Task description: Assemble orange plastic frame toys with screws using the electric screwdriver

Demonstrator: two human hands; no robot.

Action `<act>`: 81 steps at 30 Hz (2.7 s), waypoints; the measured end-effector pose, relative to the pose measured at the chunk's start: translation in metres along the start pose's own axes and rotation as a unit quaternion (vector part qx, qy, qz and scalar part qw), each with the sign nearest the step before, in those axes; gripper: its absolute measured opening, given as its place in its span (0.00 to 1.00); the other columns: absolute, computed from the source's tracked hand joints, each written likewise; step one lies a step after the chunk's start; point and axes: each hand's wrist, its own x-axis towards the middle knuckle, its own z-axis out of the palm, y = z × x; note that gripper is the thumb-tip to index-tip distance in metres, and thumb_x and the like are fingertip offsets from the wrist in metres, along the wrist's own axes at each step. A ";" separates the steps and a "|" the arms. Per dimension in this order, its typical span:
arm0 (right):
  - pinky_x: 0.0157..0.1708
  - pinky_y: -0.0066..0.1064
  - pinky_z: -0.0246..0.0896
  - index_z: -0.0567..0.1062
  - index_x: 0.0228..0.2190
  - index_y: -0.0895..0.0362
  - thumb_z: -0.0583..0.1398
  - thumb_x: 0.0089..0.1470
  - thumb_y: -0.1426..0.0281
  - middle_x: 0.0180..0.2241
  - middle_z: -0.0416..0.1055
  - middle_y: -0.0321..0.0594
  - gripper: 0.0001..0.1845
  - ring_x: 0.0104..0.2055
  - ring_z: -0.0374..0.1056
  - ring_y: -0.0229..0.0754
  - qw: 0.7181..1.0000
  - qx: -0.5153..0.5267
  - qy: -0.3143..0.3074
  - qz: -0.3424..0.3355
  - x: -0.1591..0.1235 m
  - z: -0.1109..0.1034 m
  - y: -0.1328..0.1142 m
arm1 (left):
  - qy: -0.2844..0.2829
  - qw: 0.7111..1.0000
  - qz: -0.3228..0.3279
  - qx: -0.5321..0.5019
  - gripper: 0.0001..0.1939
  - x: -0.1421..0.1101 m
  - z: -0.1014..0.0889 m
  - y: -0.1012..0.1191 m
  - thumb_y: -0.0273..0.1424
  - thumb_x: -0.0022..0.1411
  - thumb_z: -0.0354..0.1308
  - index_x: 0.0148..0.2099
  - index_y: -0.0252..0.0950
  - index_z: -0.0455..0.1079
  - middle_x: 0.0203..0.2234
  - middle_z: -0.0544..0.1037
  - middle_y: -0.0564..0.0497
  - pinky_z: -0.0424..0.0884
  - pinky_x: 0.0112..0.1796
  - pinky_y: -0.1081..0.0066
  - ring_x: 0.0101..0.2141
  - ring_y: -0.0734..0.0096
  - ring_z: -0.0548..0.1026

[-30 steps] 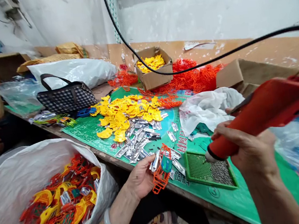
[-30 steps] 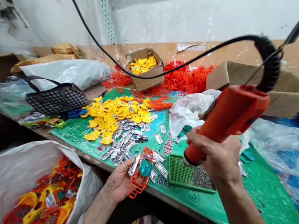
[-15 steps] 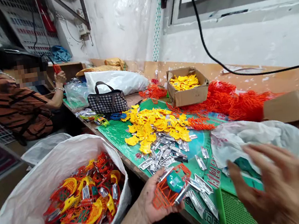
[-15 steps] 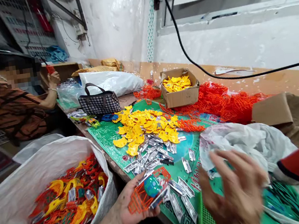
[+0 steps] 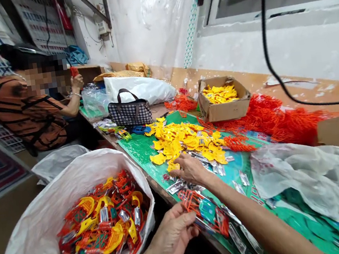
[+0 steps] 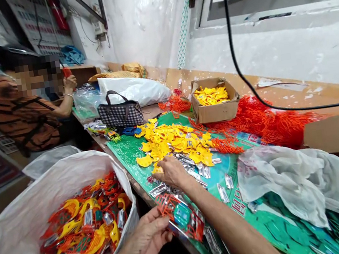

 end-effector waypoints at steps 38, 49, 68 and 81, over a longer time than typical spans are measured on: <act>0.45 0.43 0.68 0.69 0.54 0.56 0.68 0.44 0.61 0.42 0.77 0.43 0.35 0.44 0.73 0.50 0.823 0.519 0.032 0.229 -0.173 -0.042 -0.018 | -0.062 0.811 0.281 0.509 0.25 -0.013 0.038 -0.013 0.22 0.60 0.55 0.59 0.39 0.70 0.50 0.77 0.45 0.67 0.53 0.66 0.50 0.57 0.73; 0.54 0.44 0.65 0.67 0.55 0.43 0.76 0.31 0.69 0.59 0.67 0.43 0.48 0.58 0.66 0.53 0.672 0.677 0.250 0.165 -0.228 -0.004 -0.025 | -0.168 0.593 0.450 0.646 0.41 -0.017 0.031 -0.035 0.15 0.61 0.45 0.72 0.47 0.41 0.42 0.74 0.45 0.75 0.43 0.65 0.41 0.62 0.74; 0.57 0.28 0.61 0.70 0.54 0.42 0.75 0.36 0.72 0.58 0.69 0.36 0.42 0.59 0.65 0.42 0.691 0.659 0.270 0.125 -0.239 0.005 -0.027 | -0.207 0.494 0.442 0.719 0.30 -0.017 0.028 -0.046 0.22 0.68 0.44 0.70 0.32 0.47 0.39 0.73 0.42 0.75 0.41 0.59 0.39 0.60 0.72; 0.61 0.47 0.56 0.70 0.55 0.44 0.74 0.37 0.63 0.57 0.69 0.43 0.42 0.60 0.63 0.53 0.753 0.583 0.266 0.152 -0.244 0.014 -0.024 | -0.211 0.542 0.480 0.657 0.32 -0.017 0.030 -0.046 0.18 0.62 0.46 0.68 0.35 0.54 0.37 0.74 0.43 0.74 0.37 0.64 0.37 0.61 0.72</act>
